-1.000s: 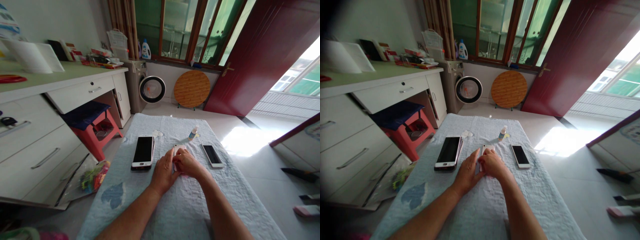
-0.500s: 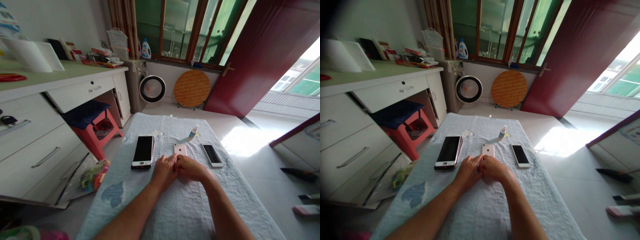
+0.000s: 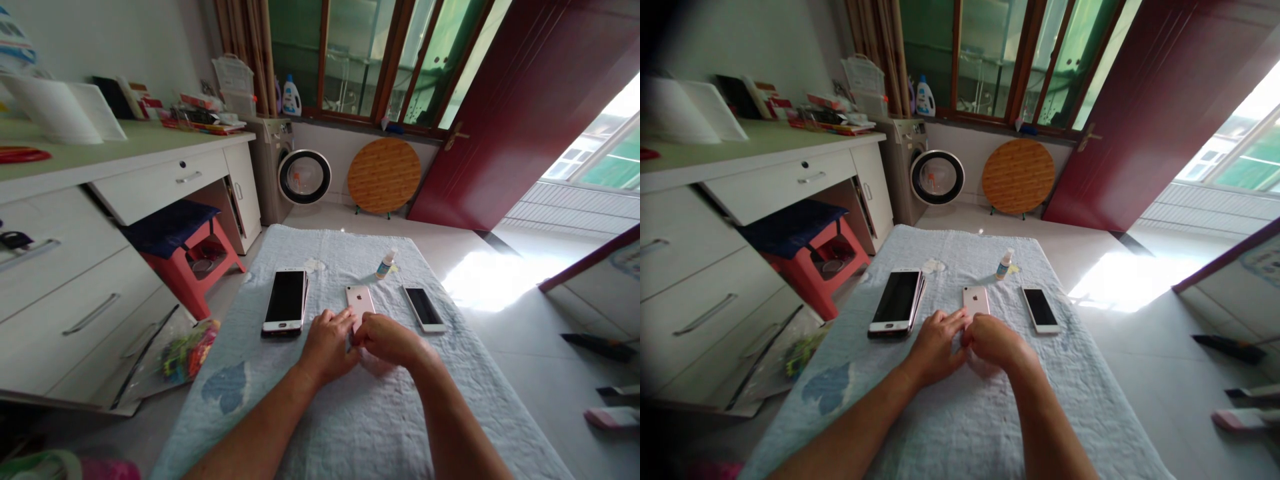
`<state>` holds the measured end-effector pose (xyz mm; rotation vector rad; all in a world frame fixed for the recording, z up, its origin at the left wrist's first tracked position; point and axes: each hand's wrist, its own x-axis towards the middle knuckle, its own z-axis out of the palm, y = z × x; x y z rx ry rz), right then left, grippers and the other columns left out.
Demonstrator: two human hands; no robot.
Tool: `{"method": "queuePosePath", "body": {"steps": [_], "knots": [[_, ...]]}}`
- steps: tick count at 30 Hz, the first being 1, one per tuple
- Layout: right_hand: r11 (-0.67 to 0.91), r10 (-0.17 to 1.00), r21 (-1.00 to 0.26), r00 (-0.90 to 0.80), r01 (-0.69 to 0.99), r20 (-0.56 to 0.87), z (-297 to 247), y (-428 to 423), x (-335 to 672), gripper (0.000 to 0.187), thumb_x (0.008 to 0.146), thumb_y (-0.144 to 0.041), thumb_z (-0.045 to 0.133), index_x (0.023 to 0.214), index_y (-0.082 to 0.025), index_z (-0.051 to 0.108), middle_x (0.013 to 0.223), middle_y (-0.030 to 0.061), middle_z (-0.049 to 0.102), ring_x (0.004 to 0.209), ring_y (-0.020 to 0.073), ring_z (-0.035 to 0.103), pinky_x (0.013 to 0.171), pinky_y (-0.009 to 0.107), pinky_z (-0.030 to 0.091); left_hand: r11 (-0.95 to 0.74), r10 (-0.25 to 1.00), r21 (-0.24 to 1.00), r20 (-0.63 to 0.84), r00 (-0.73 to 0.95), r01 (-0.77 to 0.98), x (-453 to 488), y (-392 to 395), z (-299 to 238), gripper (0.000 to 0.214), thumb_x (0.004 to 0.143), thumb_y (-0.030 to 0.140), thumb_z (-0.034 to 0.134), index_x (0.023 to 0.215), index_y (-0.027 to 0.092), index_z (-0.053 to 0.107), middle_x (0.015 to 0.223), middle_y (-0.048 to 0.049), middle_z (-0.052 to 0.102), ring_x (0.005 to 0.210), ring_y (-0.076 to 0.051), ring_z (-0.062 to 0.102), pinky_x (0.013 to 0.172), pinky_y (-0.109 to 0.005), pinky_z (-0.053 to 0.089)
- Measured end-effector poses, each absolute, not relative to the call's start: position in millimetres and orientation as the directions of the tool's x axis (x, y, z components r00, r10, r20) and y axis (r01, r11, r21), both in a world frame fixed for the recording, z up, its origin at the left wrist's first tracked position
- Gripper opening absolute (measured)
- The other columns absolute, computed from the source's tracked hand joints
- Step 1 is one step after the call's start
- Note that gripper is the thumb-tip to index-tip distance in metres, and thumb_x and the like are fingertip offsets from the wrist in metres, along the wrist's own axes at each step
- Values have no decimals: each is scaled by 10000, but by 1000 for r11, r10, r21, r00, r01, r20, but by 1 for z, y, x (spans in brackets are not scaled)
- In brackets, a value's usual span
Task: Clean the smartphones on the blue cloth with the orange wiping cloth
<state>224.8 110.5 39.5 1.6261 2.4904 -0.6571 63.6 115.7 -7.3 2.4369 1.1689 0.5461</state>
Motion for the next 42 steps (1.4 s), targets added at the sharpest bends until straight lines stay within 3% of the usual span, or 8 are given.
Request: {"method": "queuePosePath", "body": {"steps": [7,13,21,26,29,38,42], "knots": [[288,861,-270,-372,919,-346,44,110,230,319,725,-82,543,818,-248,799,766,47,730,746,166,637,691,240,411,-581,794,492,165,585,649,62,116,-8,606,678,236,603,1282,236,567,1420,-27,514,1024,-272,531,907,-400,418],[137,882,-315,-260,939,-392,50,111,244,274,685,-94,570,728,-244,796,677,19,727,651,145,623,620,229,391,-566,803,502,159,574,654,63,117,-8,621,665,225,581,1286,223,578,1423,-35,513,1006,-273,532,902,-412,424],[100,906,-224,-182,970,-382,47,115,271,318,644,-59,522,720,-212,790,668,40,717,634,147,611,594,237,379,-564,807,506,173,565,652,63,118,-11,623,671,224,567,1294,227,572,1423,-1,515,1003,-273,521,913,-416,427],[162,938,-375,-260,913,-227,57,112,258,300,708,-81,504,818,-195,759,829,37,716,721,131,611,664,223,400,-574,802,499,180,570,650,63,117,-12,593,690,214,566,1283,230,569,1424,-2,513,1004,-271,520,915,-415,425],[175,919,-424,-302,889,-254,56,111,239,245,716,-111,558,896,-186,707,867,28,697,752,131,591,660,217,382,-575,800,499,181,572,648,63,117,-11,571,696,204,568,1266,253,570,1420,2,516,1006,-268,521,918,-411,424],[74,903,-215,-157,974,-400,42,114,239,137,680,-207,707,810,-176,679,852,34,695,767,160,585,599,231,311,-568,800,507,155,580,648,62,119,-10,588,701,219,570,1288,235,566,1437,3,499,1020,-272,509,928,-415,425],[174,911,-162,-221,971,-348,41,113,233,85,753,-209,631,813,-174,681,861,50,699,798,168,603,637,244,330,-563,801,508,139,583,652,63,119,-9,585,708,227,566,1293,238,562,1440,17,495,1025,-267,505,936,-406,421]]}}
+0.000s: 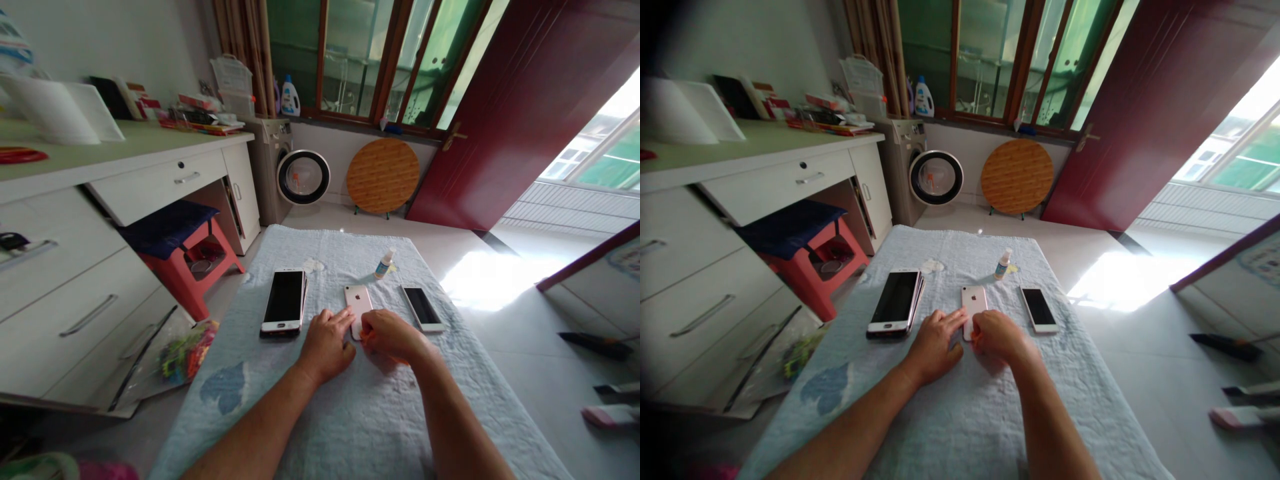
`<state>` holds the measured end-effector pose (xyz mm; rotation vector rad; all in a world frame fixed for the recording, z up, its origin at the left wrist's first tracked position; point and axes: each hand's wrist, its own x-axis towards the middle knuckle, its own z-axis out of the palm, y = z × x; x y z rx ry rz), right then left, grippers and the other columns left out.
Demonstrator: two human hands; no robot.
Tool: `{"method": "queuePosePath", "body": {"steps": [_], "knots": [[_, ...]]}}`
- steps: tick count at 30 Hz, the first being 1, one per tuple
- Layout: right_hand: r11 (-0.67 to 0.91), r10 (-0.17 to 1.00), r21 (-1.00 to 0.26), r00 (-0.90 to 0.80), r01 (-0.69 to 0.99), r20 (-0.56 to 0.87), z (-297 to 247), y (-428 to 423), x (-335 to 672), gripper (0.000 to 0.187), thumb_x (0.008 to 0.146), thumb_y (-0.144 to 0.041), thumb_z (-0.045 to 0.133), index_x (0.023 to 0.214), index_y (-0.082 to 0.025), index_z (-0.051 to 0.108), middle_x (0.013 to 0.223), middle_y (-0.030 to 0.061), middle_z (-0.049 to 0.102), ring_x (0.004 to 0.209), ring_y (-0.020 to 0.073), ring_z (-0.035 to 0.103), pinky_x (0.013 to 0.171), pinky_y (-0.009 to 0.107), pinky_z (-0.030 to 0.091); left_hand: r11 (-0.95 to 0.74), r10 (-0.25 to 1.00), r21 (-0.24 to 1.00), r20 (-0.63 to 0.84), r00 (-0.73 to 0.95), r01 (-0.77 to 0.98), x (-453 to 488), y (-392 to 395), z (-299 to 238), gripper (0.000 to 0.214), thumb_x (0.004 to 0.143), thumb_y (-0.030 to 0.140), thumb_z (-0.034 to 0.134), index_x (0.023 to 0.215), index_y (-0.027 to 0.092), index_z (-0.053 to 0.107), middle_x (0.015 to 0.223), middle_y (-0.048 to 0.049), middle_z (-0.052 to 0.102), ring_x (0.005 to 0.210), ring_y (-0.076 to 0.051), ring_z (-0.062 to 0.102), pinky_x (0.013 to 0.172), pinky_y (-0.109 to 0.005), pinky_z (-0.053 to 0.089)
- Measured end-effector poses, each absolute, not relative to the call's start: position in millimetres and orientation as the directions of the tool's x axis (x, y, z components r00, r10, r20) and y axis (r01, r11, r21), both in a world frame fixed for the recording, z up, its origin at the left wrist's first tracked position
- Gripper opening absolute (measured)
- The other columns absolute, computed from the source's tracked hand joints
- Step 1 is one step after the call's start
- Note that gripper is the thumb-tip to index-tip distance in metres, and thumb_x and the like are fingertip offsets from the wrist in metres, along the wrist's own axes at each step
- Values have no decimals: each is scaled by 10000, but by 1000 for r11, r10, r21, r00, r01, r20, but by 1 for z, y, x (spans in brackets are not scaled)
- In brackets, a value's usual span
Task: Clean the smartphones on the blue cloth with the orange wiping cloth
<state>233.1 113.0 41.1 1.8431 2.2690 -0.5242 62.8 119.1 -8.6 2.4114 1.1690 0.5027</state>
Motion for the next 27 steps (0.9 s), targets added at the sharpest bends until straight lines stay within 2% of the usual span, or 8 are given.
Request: {"method": "queuePosePath", "body": {"steps": [5,16,23,27], "knots": [[260,913,-126,-286,957,-290,37,113,215,222,867,-175,460,875,-165,682,900,95,710,818,185,631,672,267,352,-546,811,514,126,572,661,63,118,-7,551,731,230,550,1282,248,553,1417,12,518,1029,-264,510,934,-389,418],[264,928,-195,-304,945,-216,39,112,213,193,766,-156,506,837,-173,685,823,74,718,758,178,636,615,267,323,-542,818,521,146,557,659,64,119,-11,514,737,206,547,1247,248,578,1401,8,535,1016,-259,517,919,-381,420],[216,945,-133,-241,967,-222,32,109,212,237,829,-209,483,927,-182,698,921,108,730,833,215,668,653,274,372,-554,812,518,162,561,652,63,119,-11,499,756,204,546,1249,260,584,1405,17,532,1016,-255,517,925,-381,419],[156,954,-74,-170,985,-245,35,106,215,270,867,-248,449,903,-175,706,886,123,724,814,223,672,646,275,393,-563,805,512,161,571,649,64,120,-10,501,761,207,540,1256,272,589,1407,26,530,1009,-251,517,922,-389,425]]}}
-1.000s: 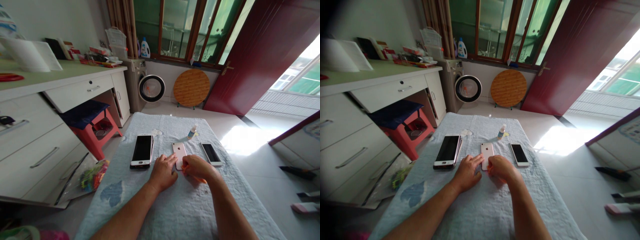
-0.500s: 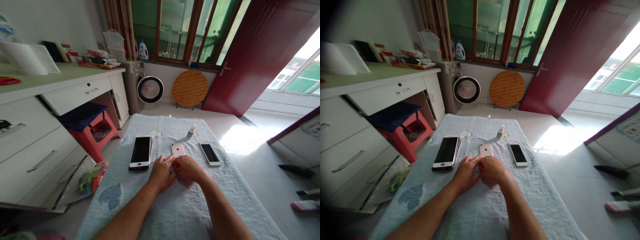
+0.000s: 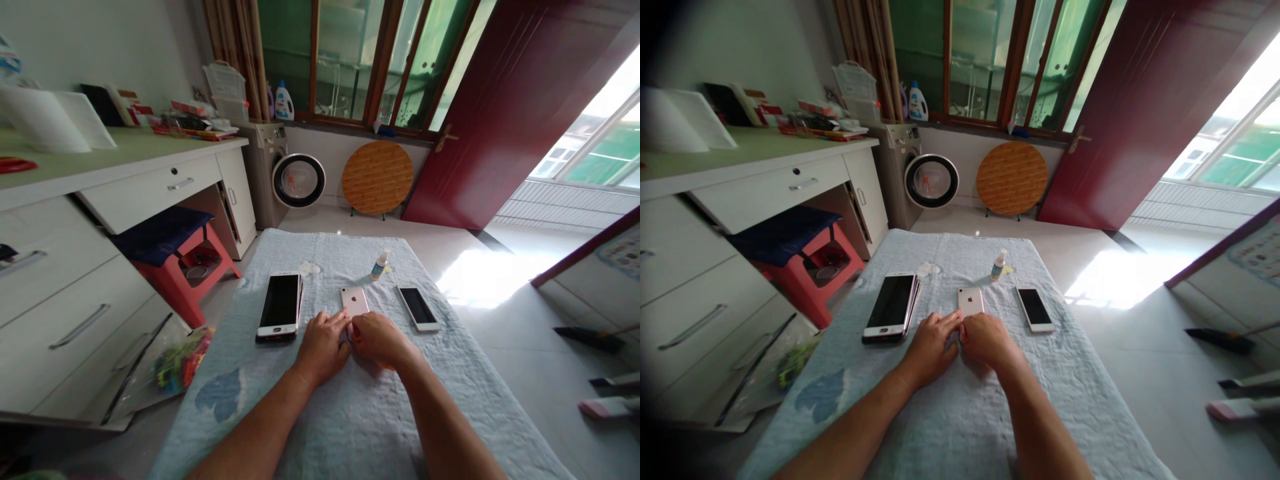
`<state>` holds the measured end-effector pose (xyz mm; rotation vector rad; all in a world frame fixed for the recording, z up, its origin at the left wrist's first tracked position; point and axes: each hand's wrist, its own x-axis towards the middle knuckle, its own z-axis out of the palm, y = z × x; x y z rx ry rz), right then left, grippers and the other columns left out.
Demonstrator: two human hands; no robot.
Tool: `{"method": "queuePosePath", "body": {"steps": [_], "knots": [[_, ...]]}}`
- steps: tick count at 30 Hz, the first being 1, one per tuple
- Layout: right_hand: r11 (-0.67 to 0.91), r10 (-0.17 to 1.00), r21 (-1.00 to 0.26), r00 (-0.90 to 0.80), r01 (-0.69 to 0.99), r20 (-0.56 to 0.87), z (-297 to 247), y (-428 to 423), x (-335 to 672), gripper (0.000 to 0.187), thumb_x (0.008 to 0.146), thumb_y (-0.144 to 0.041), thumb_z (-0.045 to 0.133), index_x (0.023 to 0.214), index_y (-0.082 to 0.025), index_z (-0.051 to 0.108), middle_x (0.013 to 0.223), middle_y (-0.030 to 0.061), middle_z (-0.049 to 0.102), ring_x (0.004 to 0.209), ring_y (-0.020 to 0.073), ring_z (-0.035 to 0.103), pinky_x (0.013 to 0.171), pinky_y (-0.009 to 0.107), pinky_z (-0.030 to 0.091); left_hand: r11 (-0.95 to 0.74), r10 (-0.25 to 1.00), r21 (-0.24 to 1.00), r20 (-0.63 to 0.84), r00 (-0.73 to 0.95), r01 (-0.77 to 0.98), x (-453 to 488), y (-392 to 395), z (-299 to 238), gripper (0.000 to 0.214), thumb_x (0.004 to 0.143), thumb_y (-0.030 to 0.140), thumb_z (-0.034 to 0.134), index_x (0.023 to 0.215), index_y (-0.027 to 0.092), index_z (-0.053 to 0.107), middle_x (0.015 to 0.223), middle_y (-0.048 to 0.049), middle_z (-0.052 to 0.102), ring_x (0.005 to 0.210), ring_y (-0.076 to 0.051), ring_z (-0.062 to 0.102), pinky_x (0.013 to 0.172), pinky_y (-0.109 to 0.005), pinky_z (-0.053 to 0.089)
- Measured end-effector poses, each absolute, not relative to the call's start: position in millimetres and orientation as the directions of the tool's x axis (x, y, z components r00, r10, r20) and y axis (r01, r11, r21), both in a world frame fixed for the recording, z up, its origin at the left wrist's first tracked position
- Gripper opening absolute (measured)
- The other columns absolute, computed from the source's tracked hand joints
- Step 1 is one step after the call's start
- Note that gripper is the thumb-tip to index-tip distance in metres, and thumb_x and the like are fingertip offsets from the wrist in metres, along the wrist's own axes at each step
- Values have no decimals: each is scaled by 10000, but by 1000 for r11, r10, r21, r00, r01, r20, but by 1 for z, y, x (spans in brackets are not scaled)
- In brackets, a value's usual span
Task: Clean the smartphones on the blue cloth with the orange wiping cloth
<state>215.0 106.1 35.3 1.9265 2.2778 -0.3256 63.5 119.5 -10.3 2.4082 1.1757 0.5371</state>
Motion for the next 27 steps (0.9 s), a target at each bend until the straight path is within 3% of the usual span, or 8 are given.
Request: {"method": "queuePosePath", "body": {"steps": [7,13,17,21,24,27], "knots": [[86,937,-2,-82,996,-341,43,107,231,223,772,-273,572,899,-158,715,916,137,718,857,245,664,663,277,409,-567,801,503,151,579,652,63,121,-12,532,742,195,535,1267,257,594,1421,31,517,1001,-247,518,924,-399,426],[-7,938,7,10,1000,-347,41,111,257,139,733,-199,615,830,-152,702,857,108,712,799,208,645,603,256,336,-562,807,507,159,569,654,63,122,-13,496,768,201,535,1258,255,599,1421,36,516,1005,-248,513,928,-398,422],[-80,983,-106,60,991,-176,44,116,267,111,784,-178,561,820,-170,665,782,43,675,713,145,579,589,243,286,-566,807,493,166,567,660,63,120,-12,478,778,221,572,1255,264,583,1419,30,517,1008,-248,516,918,-396,420],[-10,999,-252,23,968,49,41,121,254,138,857,-236,528,833,-162,641,819,32,626,715,124,523,650,230,315,-568,810,472,176,560,674,63,117,-12,463,823,333,611,1277,270,543,1431,8,498,1076,-266,510,923,-399,410],[69,997,-297,-71,952,4,32,123,242,222,902,-282,508,806,-157,664,869,50,601,766,132,527,703,232,341,-563,816,461,178,550,686,63,117,-14,589,843,420,621,1383,267,443,1482,-20,431,1151,-280,486,968,-405,386],[86,995,-274,-96,958,-25,23,126,241,268,934,-271,475,811,-154,682,909,63,590,843,144,531,776,237,350,-569,811,444,166,560,692,63,118,-15,553,864,447,608,1375,299,458,1476,-12,438,1122,-273,503,940,-398,401]]}}
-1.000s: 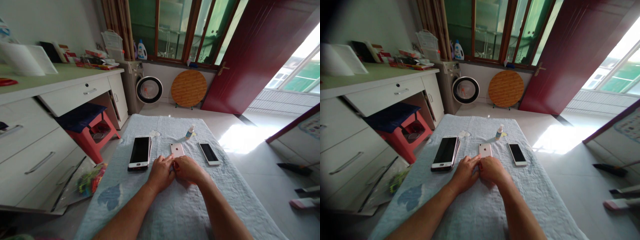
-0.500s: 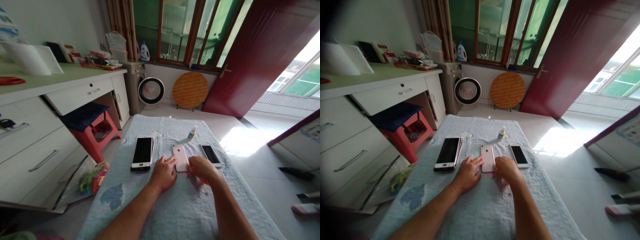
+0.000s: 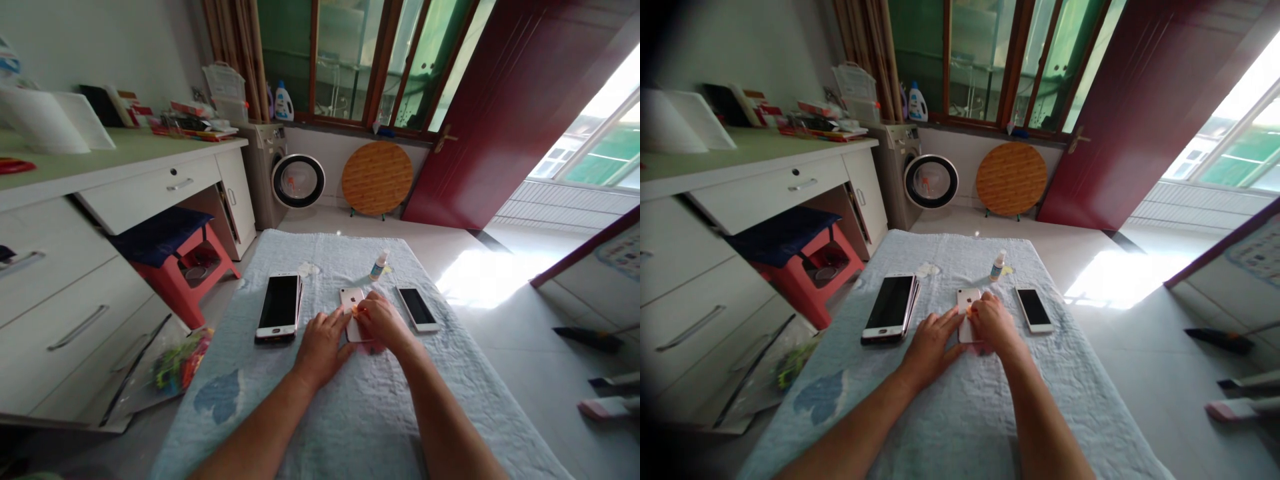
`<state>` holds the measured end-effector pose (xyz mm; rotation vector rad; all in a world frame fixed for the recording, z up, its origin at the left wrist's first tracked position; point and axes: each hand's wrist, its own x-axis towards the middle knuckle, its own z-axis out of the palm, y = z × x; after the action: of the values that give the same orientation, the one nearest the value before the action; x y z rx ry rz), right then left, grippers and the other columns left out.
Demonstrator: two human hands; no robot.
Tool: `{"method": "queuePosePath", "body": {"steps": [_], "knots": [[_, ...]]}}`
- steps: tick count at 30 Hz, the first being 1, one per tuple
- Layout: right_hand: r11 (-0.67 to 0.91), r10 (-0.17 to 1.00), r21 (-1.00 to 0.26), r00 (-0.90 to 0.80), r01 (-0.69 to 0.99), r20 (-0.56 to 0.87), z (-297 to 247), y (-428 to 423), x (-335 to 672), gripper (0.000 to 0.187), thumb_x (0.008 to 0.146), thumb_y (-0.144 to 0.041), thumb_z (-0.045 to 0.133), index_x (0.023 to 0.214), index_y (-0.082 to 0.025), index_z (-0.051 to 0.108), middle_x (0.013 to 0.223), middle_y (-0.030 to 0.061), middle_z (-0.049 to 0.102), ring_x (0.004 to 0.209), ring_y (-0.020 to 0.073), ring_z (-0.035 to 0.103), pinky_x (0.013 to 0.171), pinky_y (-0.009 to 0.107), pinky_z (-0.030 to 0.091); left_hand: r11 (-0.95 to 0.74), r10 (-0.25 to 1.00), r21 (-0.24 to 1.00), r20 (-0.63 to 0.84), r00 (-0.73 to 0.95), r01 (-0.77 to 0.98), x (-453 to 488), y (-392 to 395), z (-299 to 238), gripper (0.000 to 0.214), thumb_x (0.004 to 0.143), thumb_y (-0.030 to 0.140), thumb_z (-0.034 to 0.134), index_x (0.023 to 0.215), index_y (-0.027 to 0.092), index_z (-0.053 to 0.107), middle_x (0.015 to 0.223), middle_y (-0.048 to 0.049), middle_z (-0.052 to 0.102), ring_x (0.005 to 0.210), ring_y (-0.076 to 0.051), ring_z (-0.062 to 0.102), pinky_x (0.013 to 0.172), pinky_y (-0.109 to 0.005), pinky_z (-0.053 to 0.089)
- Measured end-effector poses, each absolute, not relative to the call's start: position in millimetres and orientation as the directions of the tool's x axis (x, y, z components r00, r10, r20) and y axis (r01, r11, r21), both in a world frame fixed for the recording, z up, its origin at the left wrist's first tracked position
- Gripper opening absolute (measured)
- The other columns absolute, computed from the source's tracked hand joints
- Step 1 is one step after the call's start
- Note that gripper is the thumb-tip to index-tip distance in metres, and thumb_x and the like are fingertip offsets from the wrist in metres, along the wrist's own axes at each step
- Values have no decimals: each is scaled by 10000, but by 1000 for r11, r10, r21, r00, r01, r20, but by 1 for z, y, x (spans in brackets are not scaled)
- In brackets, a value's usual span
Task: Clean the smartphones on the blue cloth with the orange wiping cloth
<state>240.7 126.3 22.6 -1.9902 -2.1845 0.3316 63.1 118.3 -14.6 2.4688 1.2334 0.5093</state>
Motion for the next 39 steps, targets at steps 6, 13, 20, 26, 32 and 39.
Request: {"method": "queuePosePath", "body": {"steps": [6,13,20,26,32,39], "knots": [[-66,993,-268,90,961,81,8,135,250,285,954,-258,440,823,-169,677,887,43,581,811,127,532,747,215,351,-573,808,448,171,563,687,64,119,-14,478,882,462,590,1323,287,531,1449,-27,474,1102,-266,514,928,-403,411],[-113,971,-404,187,908,147,-3,149,246,296,956,-242,414,1060,-155,678,1007,82,672,938,164,581,826,234,373,-574,809,447,176,561,687,65,119,-14,473,869,418,626,1313,276,547,1443,-17,485,1084,-263,513,938,-410,415],[-45,976,-425,131,904,175,2,148,243,326,950,-254,409,1179,-148,617,1090,89,670,992,165,598,859,235,384,-569,809,451,154,568,688,65,119,-11,470,874,425,613,1315,279,545,1442,-19,487,1090,-269,510,935,-416,413],[-114,990,-294,133,949,46,12,142,244,227,902,-260,483,988,-160,668,937,70,681,874,165,601,740,235,359,-561,812,457,143,566,690,65,119,-12,471,876,427,602,1322,293,534,1450,-22,473,1100,-270,510,932,-417,408],[-156,987,-265,142,951,-74,20,135,247,187,845,-240,540,923,-172,696,857,64,703,801,169,610,648,246,337,-561,817,449,163,553,696,65,118,-13,437,865,393,624,1286,300,552,1429,-15,493,1077,-270,517,910,-410,415],[-134,982,-248,95,959,-160,26,125,248,134,775,-170,601,868,-167,697,824,70,697,780,170,615,634,243,352,-551,823,442,149,548,708,66,119,-16,430,861,394,633,1272,299,547,1434,-20,484,1106,-267,512,916,-405,411]]}}
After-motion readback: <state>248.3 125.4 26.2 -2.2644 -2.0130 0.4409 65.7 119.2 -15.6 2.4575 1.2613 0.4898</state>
